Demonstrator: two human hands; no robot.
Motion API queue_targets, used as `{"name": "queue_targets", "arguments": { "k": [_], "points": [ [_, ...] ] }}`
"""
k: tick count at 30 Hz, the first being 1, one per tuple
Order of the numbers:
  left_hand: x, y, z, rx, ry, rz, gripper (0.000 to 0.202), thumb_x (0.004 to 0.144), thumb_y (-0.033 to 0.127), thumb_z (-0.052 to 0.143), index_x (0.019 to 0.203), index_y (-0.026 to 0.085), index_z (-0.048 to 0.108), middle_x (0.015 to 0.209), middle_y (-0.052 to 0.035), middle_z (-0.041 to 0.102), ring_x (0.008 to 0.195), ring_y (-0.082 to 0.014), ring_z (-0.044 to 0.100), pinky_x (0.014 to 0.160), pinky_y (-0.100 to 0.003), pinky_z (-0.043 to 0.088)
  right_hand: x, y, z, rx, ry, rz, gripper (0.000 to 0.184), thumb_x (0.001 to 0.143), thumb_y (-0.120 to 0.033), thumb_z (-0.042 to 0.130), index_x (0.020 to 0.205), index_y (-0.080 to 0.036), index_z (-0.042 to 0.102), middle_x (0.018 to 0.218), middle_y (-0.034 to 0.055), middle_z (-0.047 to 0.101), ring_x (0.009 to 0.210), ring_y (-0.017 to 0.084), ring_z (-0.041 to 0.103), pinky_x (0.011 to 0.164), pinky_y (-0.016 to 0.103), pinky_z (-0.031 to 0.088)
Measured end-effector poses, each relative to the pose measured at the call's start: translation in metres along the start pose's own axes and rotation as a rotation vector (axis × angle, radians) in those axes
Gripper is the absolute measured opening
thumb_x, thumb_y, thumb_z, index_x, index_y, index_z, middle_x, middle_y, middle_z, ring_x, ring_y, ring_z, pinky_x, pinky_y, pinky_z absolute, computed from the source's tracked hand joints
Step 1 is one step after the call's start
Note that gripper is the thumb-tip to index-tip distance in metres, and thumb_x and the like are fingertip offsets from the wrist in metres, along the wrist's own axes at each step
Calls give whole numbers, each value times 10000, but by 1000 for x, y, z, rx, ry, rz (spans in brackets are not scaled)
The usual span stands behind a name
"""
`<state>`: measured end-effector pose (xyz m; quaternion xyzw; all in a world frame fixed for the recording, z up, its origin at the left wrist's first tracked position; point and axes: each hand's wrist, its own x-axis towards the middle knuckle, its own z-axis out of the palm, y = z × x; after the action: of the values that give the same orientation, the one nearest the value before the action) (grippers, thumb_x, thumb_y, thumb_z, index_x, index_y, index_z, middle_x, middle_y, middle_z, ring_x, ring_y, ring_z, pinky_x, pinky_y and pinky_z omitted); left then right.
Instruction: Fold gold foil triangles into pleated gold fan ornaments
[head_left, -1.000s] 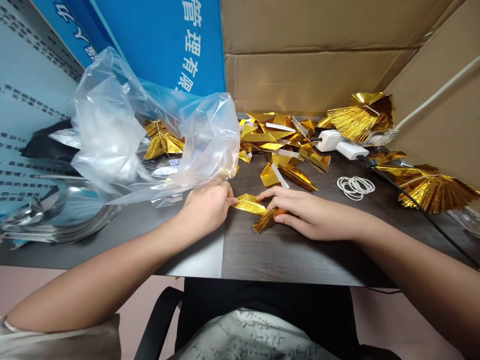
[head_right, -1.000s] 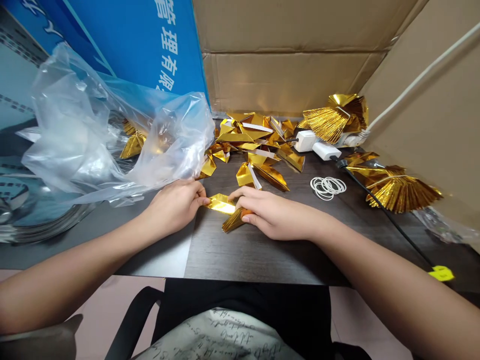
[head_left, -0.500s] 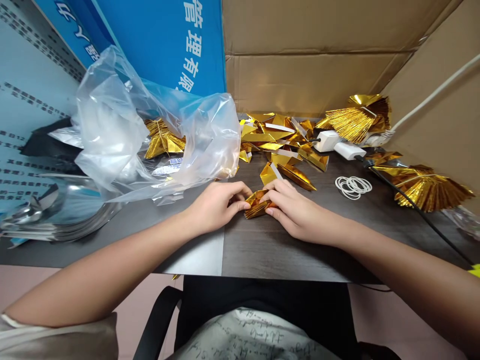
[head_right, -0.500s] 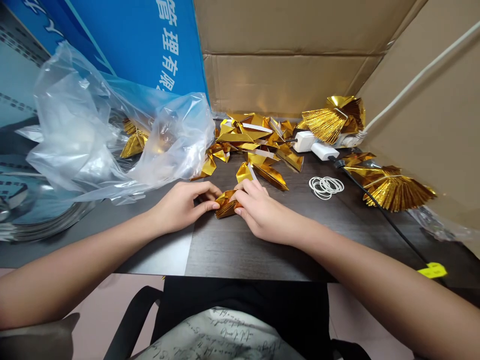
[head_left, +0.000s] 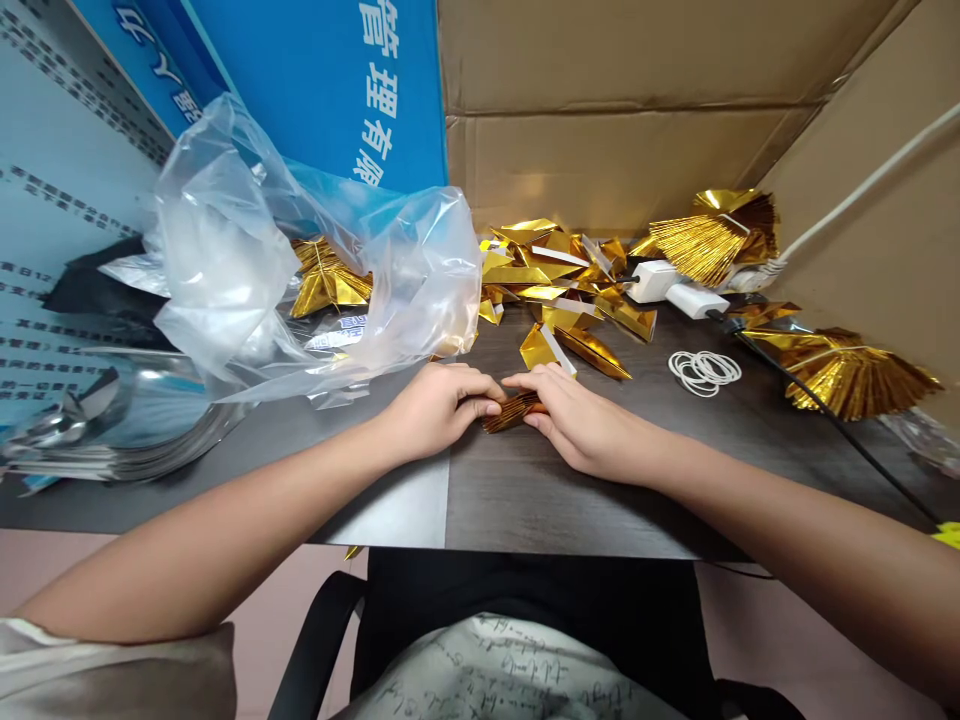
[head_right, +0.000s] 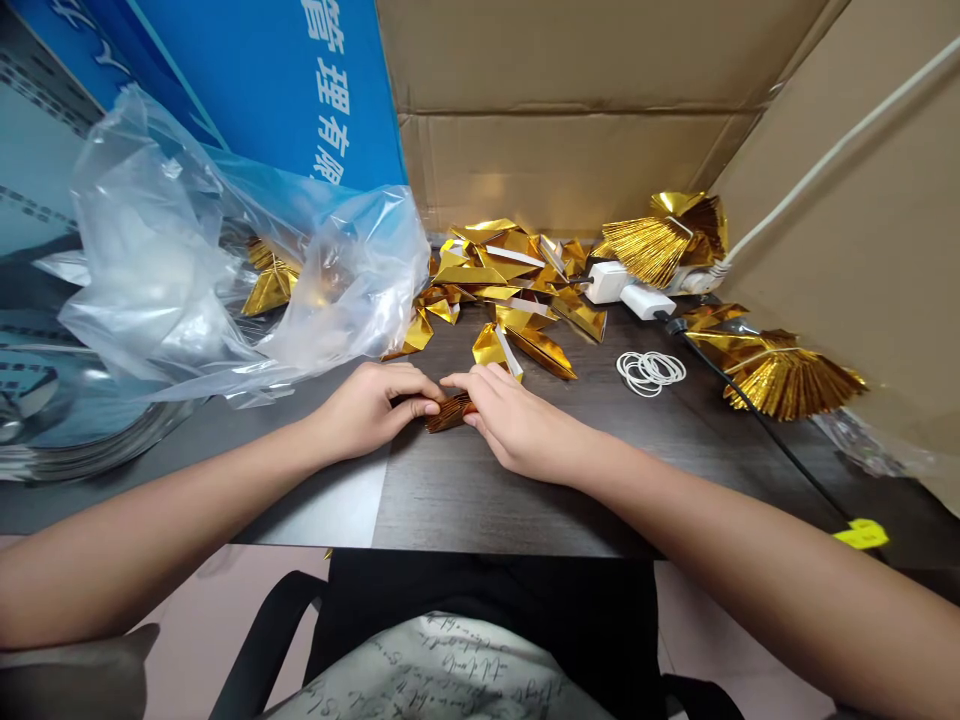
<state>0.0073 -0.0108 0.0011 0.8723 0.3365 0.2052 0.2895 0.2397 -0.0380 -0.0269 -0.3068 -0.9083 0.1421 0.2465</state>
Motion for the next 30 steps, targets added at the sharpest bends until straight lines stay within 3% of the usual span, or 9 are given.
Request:
{"name": "queue_targets", "arguments": {
  "k": [4, 9, 14, 19, 21, 24, 30],
  "points": [
    [1, 1, 1, -53, 9, -64, 71, 883, 97, 700, 866, 157, 734, 795, 18, 740, 722, -99, 654, 713, -192, 471, 1, 0, 0, 14, -38, 51, 217, 992, -163, 425, 1194, -154, 501, 1096, 121, 565, 1002, 181, 573, 873, 358, 534],
    [2, 0, 1, -63, 21, -32, 92, 877, 82, 704, 823, 151, 733, 788, 10, 723, 750, -102, 643, 744, -203, 464, 2, 0, 0, 14, -36, 27, 243, 994, -156, 417, 1223, -144, 498, 1050, 116, 583, 994, 187, 549, 854, 349, 507],
    [2, -2, 1, -81, -6, -43, 93, 884, 113, 705, 818, 164, 745, 785, 12, 737, 759, -115, 650, 783, -232, 467, 3, 1, 1, 70, -72, 41, 160, 993, -130, 382, 1037, -150, 535, 982, 94, 566, 921, 159, 513, 815, 314, 480],
    [7, -7, 4, -59, 45, -50, 123, 953, 167, 585, 958, 160, 708, 921, -20, 739, 850, -141, 669, 807, -254, 501, 3, 0, -4, 89, -95, 53, 162, 999, -157, 374, 1007, -137, 534, 978, 92, 574, 924, 159, 509, 830, 315, 473],
    [13, -10, 6, 10, 93, -29, 169, 962, 184, 561, 1076, 159, 683, 1004, -46, 708, 900, -154, 656, 844, -277, 514, 1, 1, -9, 97, -121, 41, 183, 1007, -187, 370, 1024, -137, 546, 994, 96, 582, 952, 166, 515, 858, 327, 473],
    [28, -8, 10, 116, 55, -7, 232, 953, 215, 577, 1166, 162, 652, 1021, -61, 644, 913, -169, 629, 865, -304, 522, -3, 6, -22, 130, -212, 14, 197, 1010, -214, 382, 1038, -150, 565, 1031, 96, 591, 976, 161, 533, 889, 328, 468],
    [66, 13, 29, 283, 30, -182, 170, 931, 310, 628, 994, 169, 697, 970, -64, 623, 934, -221, 611, 875, -364, 509, -11, 25, -54, 207, -358, 59, 189, 1001, -237, 412, 991, -153, 581, 1053, 93, 610, 960, 147, 561, 879, 303, 463]
  ]
}}
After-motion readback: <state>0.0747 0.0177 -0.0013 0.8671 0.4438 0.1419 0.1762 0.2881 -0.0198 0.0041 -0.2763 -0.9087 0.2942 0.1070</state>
